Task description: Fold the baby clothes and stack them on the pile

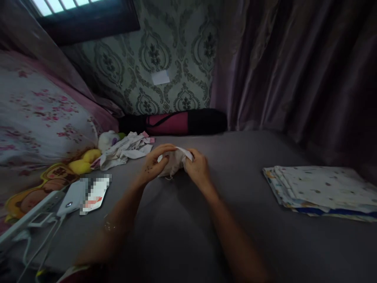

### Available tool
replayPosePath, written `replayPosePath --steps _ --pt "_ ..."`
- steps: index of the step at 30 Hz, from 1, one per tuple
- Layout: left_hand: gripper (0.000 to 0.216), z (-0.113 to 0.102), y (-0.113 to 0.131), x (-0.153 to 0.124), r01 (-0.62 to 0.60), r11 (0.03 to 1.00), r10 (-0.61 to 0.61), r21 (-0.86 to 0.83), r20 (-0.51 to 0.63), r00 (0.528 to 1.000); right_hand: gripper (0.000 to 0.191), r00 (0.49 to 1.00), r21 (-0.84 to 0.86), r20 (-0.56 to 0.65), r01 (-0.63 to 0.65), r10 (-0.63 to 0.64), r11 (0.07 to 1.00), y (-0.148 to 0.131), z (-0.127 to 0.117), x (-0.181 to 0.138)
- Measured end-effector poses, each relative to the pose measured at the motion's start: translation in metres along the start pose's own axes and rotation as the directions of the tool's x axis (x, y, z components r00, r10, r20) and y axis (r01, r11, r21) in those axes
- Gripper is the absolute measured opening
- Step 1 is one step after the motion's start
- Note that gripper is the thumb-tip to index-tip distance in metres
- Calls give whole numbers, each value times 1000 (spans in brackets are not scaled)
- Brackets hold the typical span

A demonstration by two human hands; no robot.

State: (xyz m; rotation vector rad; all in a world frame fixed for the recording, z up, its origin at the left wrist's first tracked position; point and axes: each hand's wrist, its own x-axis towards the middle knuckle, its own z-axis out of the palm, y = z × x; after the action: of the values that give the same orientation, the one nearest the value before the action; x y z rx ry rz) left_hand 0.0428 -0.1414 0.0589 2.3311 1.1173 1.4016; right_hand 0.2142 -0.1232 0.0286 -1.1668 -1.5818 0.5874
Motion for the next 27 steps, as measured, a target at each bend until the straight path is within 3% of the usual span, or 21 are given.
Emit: replayPosePath --steps 4,10,16,18,20,23,27 --pt "38 18 -21 -19 98 994 -102 -44 -78 992 24 999 -16 -21 -48 47 999 22 -23 14" --pt "56 40 -47 -58 321 936 -332 142 63 941 25 996 -39 -76 -56 53 998 29 -38 23" --pt "16 51 -71 -74 422 864 -434 276 -17 901 26 993 -15 -105 -54 52 998 23 -48 26" --pt "6 44 -73 -72 452 859 -461 241 -22 887 27 994 17 -101 -48 50 999 20 -55 26" --pt "11 29 -67 -64 495 859 -492 134 -57 869 32 995 47 -79 -52 55 998 16 -65 26" --pt "23 -5 -41 -46 484 873 -486 -60 -192 853 33 999 69 -28 -26 28 997 4 -88 21" --pt "26 -44 -1 -25 401 916 -375 -1 -358 855 30 991 97 133 -9 -4 995 -13 -119 12"
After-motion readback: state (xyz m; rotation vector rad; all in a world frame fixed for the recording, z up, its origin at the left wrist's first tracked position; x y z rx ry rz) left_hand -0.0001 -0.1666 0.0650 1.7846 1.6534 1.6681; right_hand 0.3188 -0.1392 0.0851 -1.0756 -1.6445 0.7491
